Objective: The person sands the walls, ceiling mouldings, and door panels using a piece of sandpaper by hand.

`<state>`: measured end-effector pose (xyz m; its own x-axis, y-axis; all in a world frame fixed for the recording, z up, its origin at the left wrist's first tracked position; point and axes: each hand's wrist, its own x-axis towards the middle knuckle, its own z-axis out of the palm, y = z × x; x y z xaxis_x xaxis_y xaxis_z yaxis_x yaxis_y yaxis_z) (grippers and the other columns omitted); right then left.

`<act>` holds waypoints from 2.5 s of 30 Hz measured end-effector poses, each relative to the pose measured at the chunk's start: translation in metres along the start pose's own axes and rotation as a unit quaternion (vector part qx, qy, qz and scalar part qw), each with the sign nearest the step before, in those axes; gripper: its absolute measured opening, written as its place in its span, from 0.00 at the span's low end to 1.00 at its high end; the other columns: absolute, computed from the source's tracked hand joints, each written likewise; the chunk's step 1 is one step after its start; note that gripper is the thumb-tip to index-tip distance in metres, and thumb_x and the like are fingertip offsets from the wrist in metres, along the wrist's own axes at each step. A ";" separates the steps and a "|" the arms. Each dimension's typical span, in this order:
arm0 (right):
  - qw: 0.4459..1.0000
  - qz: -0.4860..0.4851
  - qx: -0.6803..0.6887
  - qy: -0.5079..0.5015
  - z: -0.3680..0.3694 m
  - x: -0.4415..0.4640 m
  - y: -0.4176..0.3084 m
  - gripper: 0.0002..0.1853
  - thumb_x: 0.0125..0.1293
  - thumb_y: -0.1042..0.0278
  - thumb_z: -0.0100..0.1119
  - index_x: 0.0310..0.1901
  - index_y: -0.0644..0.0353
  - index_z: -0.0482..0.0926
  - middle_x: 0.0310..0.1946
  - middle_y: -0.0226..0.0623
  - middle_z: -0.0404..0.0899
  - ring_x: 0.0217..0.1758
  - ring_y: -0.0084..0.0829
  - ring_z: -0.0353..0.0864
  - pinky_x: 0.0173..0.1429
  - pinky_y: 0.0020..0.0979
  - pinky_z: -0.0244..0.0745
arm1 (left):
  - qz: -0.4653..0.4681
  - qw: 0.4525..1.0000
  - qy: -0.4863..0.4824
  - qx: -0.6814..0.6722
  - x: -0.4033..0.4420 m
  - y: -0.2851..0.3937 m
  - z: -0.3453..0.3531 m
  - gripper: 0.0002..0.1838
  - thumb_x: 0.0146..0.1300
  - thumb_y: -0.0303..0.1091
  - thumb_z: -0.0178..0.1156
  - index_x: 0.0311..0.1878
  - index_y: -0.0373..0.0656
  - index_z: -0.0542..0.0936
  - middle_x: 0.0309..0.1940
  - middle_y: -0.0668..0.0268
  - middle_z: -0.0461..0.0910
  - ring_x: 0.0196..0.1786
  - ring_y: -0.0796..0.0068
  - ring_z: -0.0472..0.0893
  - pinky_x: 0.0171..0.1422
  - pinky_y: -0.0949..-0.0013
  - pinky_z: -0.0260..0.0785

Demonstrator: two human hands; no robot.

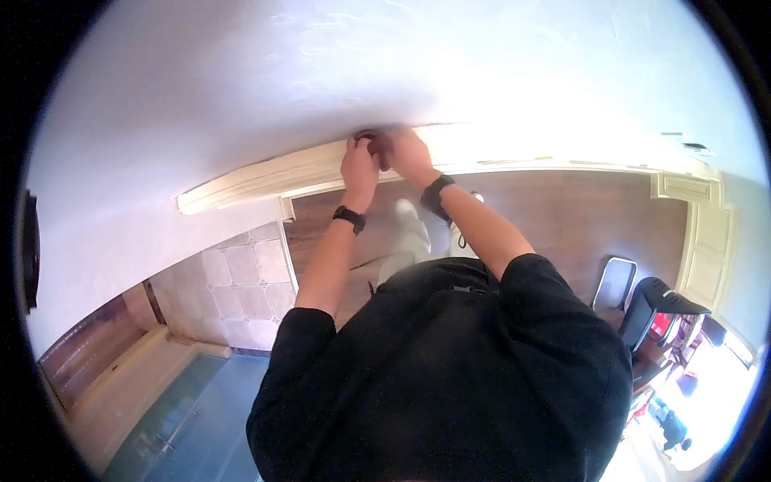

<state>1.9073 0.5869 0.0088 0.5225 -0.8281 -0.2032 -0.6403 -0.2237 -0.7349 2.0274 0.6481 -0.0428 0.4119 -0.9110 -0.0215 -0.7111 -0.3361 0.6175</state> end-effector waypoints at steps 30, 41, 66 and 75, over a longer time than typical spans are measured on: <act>0.997 -0.044 -0.037 0.047 -0.018 -0.014 0.084 0.22 0.53 0.72 0.61 0.53 0.57 0.76 0.48 0.43 0.73 0.49 0.48 0.77 0.50 0.43 0.77 | 0.022 0.995 -0.081 0.047 -0.003 0.066 0.030 0.12 0.68 0.30 0.44 0.48 0.37 0.74 0.47 0.50 0.77 0.46 0.49 0.79 0.51 0.51 0.72; 0.994 0.038 -0.020 0.097 -0.071 -0.042 0.130 0.20 0.53 0.73 0.61 0.51 0.58 0.78 0.46 0.44 0.75 0.49 0.48 0.78 0.52 0.42 0.76 | 0.125 0.979 -0.146 0.063 0.011 0.113 0.083 0.07 0.61 0.28 0.52 0.40 0.38 0.74 0.43 0.52 0.75 0.44 0.51 0.80 0.47 0.54 0.75; 0.996 -0.019 -0.076 0.042 0.218 0.064 -0.147 0.22 0.55 0.68 0.60 0.53 0.58 0.77 0.51 0.42 0.74 0.52 0.47 0.77 0.54 0.40 0.76 | 0.021 0.997 -0.074 -0.027 0.029 -0.223 -0.174 0.16 0.55 0.29 0.63 0.47 0.41 0.75 0.41 0.53 0.80 0.43 0.48 0.80 0.45 0.51 0.73; 0.998 0.031 -0.036 0.047 0.186 0.051 -0.139 0.21 0.55 0.69 0.60 0.53 0.56 0.77 0.50 0.43 0.75 0.49 0.49 0.78 0.52 0.42 0.76 | 0.062 0.993 -0.082 -0.058 0.028 -0.193 -0.151 0.13 0.55 0.26 0.61 0.45 0.40 0.73 0.40 0.52 0.78 0.43 0.47 0.79 0.45 0.49 0.72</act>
<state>2.1278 0.6715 -0.0199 0.4276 -0.8854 -0.1825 -0.7105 -0.2043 -0.6734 2.2628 0.7235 -0.0439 0.2202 -0.9735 -0.0615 -0.6765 -0.1978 0.7094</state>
